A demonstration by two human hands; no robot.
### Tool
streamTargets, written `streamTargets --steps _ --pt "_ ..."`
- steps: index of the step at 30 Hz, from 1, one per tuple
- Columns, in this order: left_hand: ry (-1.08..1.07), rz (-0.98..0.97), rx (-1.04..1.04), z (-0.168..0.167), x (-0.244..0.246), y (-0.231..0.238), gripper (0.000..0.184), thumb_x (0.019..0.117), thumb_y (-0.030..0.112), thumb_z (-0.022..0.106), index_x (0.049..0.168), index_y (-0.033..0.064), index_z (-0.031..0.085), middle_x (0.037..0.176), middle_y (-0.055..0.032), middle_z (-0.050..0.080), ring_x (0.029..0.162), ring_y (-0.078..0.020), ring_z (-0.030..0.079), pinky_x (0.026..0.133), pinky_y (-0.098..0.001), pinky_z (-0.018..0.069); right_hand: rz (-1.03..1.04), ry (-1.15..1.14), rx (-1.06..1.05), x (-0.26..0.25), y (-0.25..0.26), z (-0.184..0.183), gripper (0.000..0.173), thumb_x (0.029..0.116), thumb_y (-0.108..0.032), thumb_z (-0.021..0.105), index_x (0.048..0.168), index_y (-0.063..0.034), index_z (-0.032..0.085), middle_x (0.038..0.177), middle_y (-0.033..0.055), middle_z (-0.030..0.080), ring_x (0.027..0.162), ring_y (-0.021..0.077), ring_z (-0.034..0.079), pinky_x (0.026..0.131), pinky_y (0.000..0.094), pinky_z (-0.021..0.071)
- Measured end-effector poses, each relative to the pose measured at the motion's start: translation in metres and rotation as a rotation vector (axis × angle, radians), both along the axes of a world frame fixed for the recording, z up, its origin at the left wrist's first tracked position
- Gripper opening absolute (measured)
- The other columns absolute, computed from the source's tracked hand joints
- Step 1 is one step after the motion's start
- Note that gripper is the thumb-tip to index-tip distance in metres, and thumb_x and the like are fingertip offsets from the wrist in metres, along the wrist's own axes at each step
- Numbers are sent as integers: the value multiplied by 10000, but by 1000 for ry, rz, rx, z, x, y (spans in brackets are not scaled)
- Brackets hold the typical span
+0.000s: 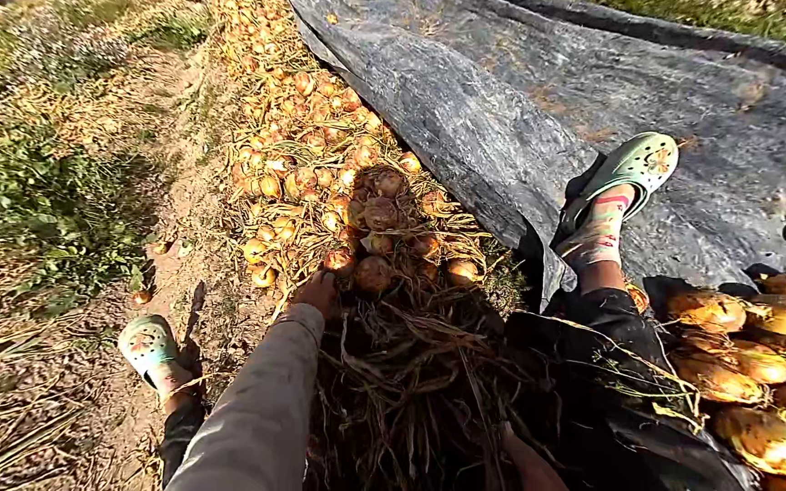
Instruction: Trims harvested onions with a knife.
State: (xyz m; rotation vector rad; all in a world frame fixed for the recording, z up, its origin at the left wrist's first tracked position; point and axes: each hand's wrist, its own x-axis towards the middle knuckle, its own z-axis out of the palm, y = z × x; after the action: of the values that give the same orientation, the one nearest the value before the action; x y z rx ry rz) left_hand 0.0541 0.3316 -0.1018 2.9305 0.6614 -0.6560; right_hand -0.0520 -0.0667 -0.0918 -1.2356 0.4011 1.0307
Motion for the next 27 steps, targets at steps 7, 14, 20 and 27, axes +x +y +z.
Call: streamTargets --steps 7,14,20,27 --pt "85 22 81 -13 -11 9 821 843 242 820 1554 179 414 1515 -240 486 1431 -506 390 1071 -677 418 63 -137 -104 6 5 -5 341 1115 -288 283 1159 -24 494 635 -28 500 499 85 515 512 256 495" --pt "-262 -29 -384 57 -70 -92 856 724 71 878 1463 -35 457 1376 -258 590 1274 -399 586 1113 -549 440 220 -224 -84 6 8 -16 691 906 -401 661 1395 22 418 797 38 591 586 132 588 584 323 545" --pt "-556 176 -905 71 -125 -193 1121 494 375 953 1382 -48 415 1000 -124 725 910 -178 731 837 -387 612 264 -364 -93 7 6 -3 997 658 -428 885 1422 38 446 1061 138 664 798 175 654 755 384 573" --pt "-701 -325 -574 52 -158 -261 259 963 26 567 1152 -93 699 1103 -262 700 929 -356 740 820 -436 622 -111 -291 163 -15 5 -27 549 767 -259 805 1191 8 579 876 -4 686 751 64 659 731 269 575"
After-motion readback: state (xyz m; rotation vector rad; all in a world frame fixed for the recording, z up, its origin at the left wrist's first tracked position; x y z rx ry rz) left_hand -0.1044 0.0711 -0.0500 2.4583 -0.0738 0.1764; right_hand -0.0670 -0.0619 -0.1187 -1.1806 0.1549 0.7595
